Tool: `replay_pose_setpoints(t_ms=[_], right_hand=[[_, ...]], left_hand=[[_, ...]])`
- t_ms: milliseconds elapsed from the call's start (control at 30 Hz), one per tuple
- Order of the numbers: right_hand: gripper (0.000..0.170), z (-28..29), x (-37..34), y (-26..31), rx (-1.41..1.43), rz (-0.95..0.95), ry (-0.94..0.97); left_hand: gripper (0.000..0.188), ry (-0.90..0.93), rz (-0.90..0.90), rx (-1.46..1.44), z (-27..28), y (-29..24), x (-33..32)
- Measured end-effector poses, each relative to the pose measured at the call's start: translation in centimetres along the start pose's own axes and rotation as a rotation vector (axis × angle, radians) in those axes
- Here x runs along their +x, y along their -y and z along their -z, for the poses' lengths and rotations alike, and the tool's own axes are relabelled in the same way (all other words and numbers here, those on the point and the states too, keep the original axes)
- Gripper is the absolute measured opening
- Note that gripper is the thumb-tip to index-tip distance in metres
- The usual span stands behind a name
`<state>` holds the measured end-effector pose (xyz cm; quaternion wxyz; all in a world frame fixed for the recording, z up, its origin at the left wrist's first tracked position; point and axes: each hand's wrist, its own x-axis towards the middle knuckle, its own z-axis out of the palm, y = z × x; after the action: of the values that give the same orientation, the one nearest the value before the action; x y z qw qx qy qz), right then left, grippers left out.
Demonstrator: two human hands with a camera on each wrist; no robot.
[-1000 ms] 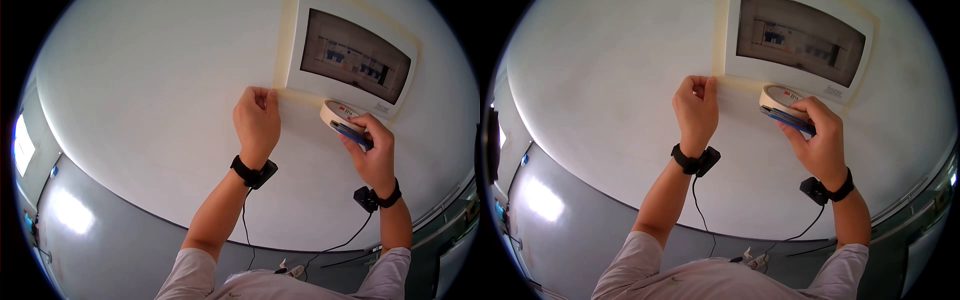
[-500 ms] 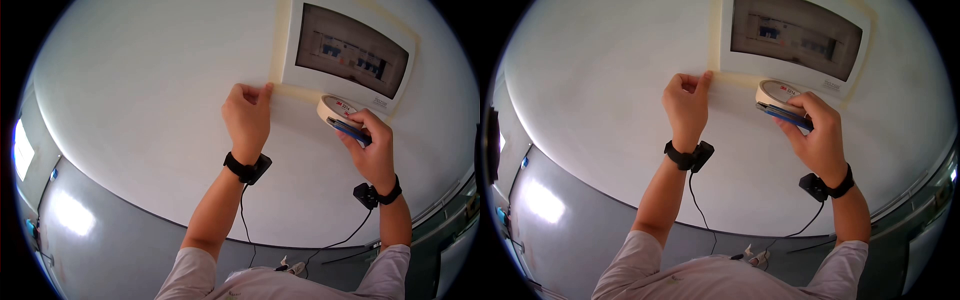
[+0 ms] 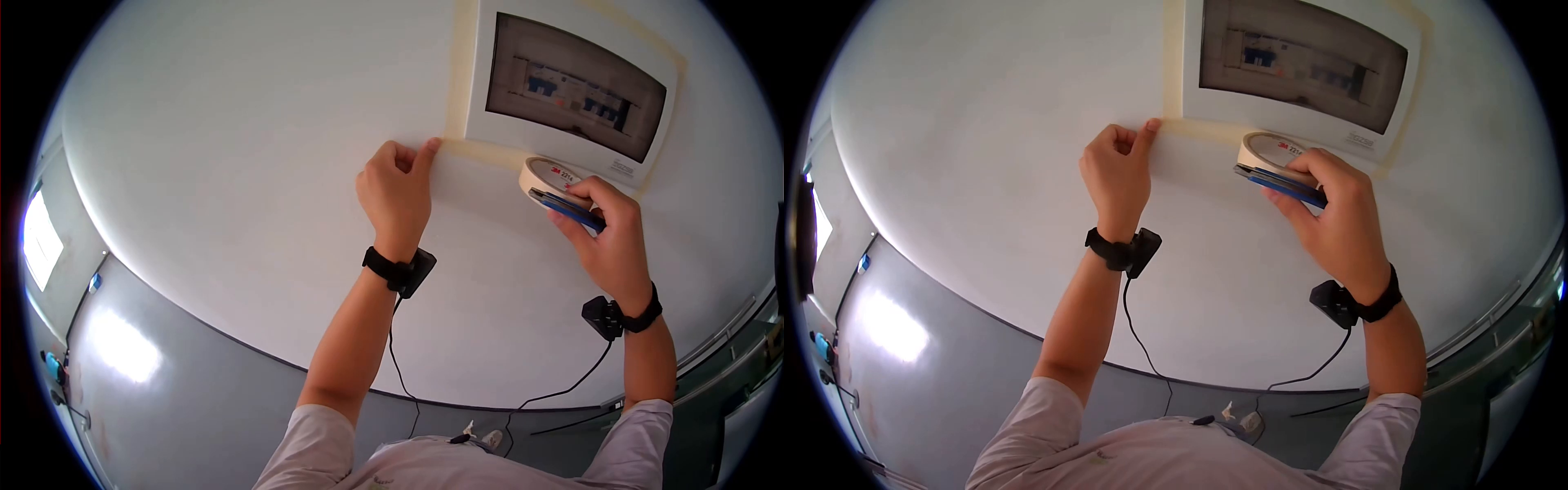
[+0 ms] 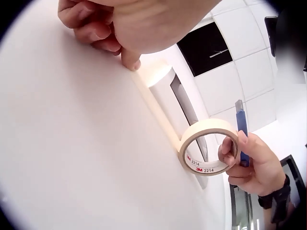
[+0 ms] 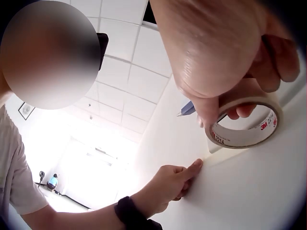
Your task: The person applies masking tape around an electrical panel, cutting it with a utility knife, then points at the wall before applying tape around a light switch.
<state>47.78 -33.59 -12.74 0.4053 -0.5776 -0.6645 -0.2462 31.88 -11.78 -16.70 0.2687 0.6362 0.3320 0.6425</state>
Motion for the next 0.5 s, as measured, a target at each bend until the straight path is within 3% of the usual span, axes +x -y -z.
replay_pose_setpoints(t_ms=[33, 100, 133, 200, 233, 300, 400, 500], right_hand=[[0.024, -0.1, 0.0, 0.2, 0.016, -0.006, -0.002], [0.025, 0.0, 0.1, 0.4, 0.030, -0.013, -0.014], [0.026, 0.0, 0.2, 0.4, 0.025, -0.009, -0.008], [0.028, -0.1, 0.1, 0.5, 0.020, -0.004, -0.004], [0.029, -0.1, 0.1, 0.5, 0.027, -0.010, -0.001], [0.030, -0.2, 0.2, -0.4, 0.035, -0.005, 0.008], [0.031, -0.2, 0.2, -0.6, 0.052, 0.009, -0.011], [0.033, 0.2, 0.3, -0.7, 0.051, -0.045, 0.030]], left_hand=[[0.045, 0.000, -0.006, -0.001, -0.2, 0.4, -0.4], [0.033, -0.150, -0.308, -0.032, -1.1, 2.0, -1.9], [0.018, -0.185, -0.537, 0.071, -1.3, 3.1, -2.4], [0.039, -0.149, -0.788, 0.199, -1.3, 3.9, -4.1], [0.039, -0.152, -0.790, 0.198, -1.3, 3.7, -4.6], [0.071, 0.011, -0.793, 0.503, -1.9, 3.1, -5.2], [0.084, 0.100, -0.745, 0.580, -2.5, 3.8, -4.8], [0.084, 0.117, -0.691, 0.514, -2.8, 3.3, -5.3]])
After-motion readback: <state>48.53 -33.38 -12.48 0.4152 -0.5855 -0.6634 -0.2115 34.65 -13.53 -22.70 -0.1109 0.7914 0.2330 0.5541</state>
